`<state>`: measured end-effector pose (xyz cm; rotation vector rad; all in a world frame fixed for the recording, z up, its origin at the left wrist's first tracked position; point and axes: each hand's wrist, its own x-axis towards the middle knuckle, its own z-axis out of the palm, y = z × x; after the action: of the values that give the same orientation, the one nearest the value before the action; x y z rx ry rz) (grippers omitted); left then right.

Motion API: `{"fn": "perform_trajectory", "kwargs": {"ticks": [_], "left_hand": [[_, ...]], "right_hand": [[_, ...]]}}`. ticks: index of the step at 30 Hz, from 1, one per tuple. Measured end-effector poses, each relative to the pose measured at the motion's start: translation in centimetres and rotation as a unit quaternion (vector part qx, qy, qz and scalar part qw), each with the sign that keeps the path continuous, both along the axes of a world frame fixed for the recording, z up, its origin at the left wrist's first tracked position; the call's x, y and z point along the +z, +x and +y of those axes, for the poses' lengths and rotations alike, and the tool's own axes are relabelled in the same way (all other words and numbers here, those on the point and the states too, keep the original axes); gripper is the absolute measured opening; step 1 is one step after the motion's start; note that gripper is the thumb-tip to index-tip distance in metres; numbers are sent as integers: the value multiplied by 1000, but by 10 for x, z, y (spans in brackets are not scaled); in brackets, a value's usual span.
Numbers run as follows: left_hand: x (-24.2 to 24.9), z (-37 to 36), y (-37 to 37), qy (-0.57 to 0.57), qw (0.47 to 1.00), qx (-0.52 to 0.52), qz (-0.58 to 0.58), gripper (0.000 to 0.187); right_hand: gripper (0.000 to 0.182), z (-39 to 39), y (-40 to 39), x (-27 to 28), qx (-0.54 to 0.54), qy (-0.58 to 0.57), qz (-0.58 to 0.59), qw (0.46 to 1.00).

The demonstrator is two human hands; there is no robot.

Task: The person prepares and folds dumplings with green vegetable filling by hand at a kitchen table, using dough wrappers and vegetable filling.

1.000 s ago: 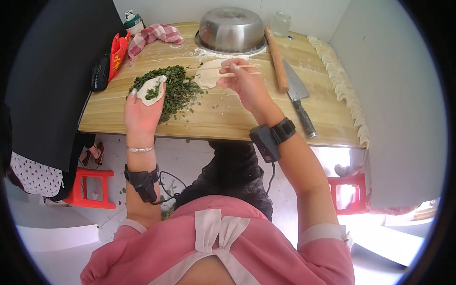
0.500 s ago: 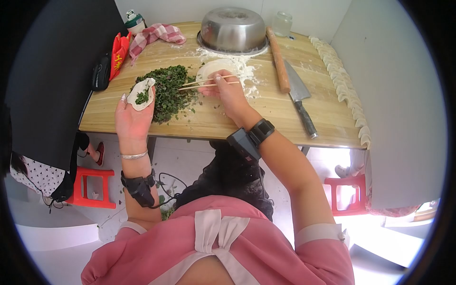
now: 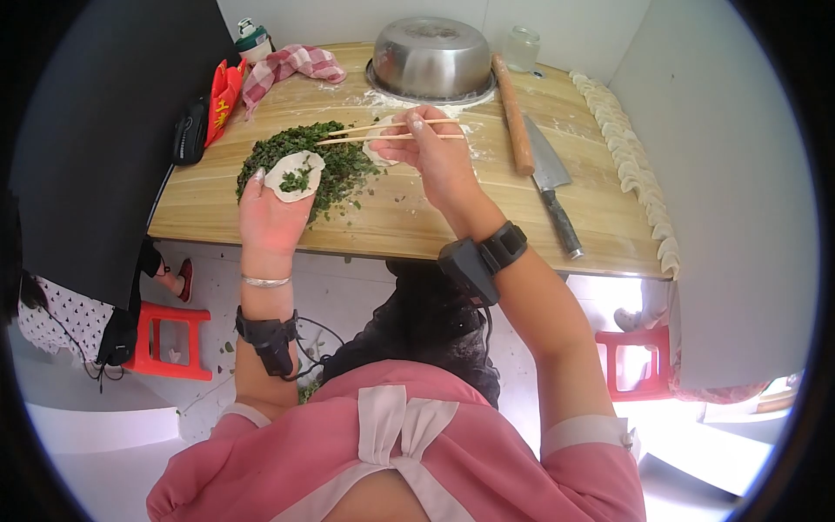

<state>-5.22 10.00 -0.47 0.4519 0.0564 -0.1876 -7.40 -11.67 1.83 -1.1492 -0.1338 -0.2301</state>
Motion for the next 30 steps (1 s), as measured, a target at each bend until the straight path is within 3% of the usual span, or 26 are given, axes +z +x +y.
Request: {"fn": "perform_trajectory", "kwargs": {"ticks": [7, 13, 17, 18, 19, 20, 21, 22, 25, 30], "left_hand": [[-3, -7, 5, -33, 999, -36, -4, 41], [-4, -7, 5, -28, 999, -22, 8, 46], [-7, -1, 5, -32, 999, -33, 16, 41], [-7, 0, 4, -34, 999, -31, 16, 42], [-6, 1, 2, -35, 999, -30, 15, 42], [-5, 1, -1, -34, 999, -32, 15, 42], [0, 0, -6, -32, 999, -27, 11, 42], [6, -1, -11, -30, 999, -23, 7, 43], [14, -3, -23, -23, 1000, -17, 6, 43], [21, -9, -41, -6, 999, -38, -7, 43]], "right_hand": [[12, 9, -10, -1, 82, -4, 19, 996], [12, 3, -4, -1, 73, 62, 6, 995], [11, 2, -1, -6, 21, 27, -6, 999], [11, 5, 0, -13, 6, -130, -94, 987], [11, 6, 0, -20, -11, -282, -179, 942], [11, 7, -2, -28, -12, -282, -178, 943], [13, 12, -7, -31, -27, -505, -217, 835], [16, 17, -11, -32, -41, -697, -241, 674], [17, 23, -13, -46, -30, -697, -332, 635], [21, 20, -13, -44, -43, -688, -320, 649]]}}
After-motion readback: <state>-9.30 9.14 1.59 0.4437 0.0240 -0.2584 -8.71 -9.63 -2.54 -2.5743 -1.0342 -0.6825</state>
